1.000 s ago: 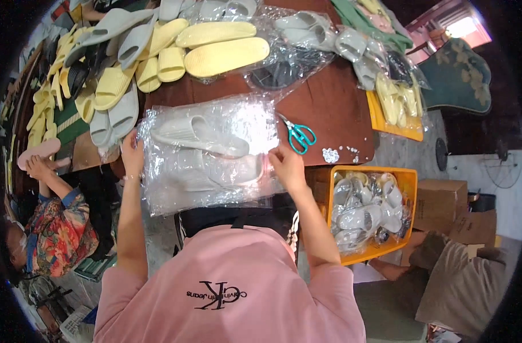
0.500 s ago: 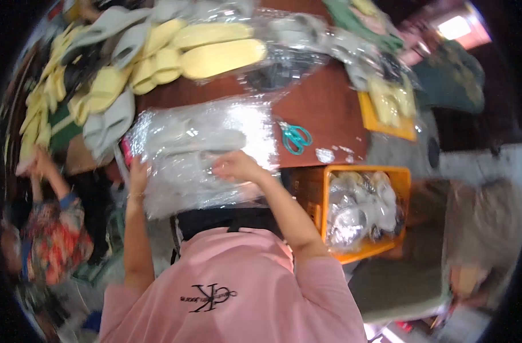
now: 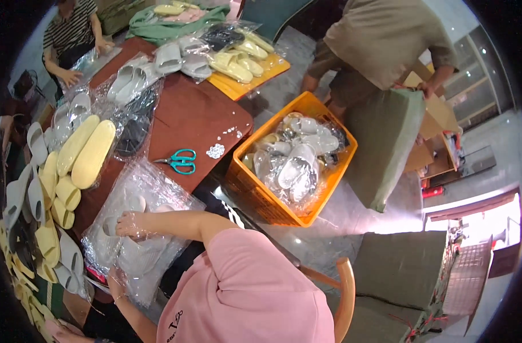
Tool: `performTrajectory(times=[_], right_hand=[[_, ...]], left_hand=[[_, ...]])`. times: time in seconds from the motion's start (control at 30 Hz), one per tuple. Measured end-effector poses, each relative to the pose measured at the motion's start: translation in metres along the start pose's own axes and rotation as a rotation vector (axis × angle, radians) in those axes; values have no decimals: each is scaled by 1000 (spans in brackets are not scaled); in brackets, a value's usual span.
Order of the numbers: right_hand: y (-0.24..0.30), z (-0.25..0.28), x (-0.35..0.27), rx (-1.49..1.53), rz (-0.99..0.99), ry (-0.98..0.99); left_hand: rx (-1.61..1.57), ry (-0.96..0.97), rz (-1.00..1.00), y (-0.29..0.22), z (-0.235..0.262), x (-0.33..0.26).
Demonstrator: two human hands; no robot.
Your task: The recorder is sorting various colored slippers and placing them into clear plastic bags for packaging.
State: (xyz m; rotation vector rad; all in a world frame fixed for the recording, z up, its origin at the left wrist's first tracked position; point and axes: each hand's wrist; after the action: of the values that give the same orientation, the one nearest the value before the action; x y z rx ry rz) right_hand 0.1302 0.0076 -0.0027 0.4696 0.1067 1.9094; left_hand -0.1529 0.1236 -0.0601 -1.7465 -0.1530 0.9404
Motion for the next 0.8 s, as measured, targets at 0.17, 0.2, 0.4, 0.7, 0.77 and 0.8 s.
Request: performTrajectory(times=[0.17, 0.2, 0.4, 0.7, 0.77, 0.8], right_hand=[[-4, 7, -5, 36, -72, -13], [-6, 16, -9, -15, -89, 8], [-6, 52, -26, -107, -136, 13], [-22, 47, -60, 99, -153, -177], [-16, 76, -65, 9, -288, -81], [-17, 87, -68, -16, -283, -123]], left_hand=[[-101, -208, -28, -5, 8, -9], [-60, -168, -91, -6, 11, -9], [-210, -310, -167, 6, 22, 2], [-238, -387, -142, 4, 22, 13], [-207, -408, -168, 16, 38, 13], [-235, -371, -181, 32, 61, 11]])
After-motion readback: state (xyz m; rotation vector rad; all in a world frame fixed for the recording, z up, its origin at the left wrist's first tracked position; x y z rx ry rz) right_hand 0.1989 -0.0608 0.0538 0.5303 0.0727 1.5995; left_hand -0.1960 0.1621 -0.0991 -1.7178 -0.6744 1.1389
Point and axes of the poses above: each hand's wrist, its own x-axis towards the middle knuckle, its own z-axis out of the back of the hand, y = z × x, and after that the axes turned 10 degrees about y, right-handed
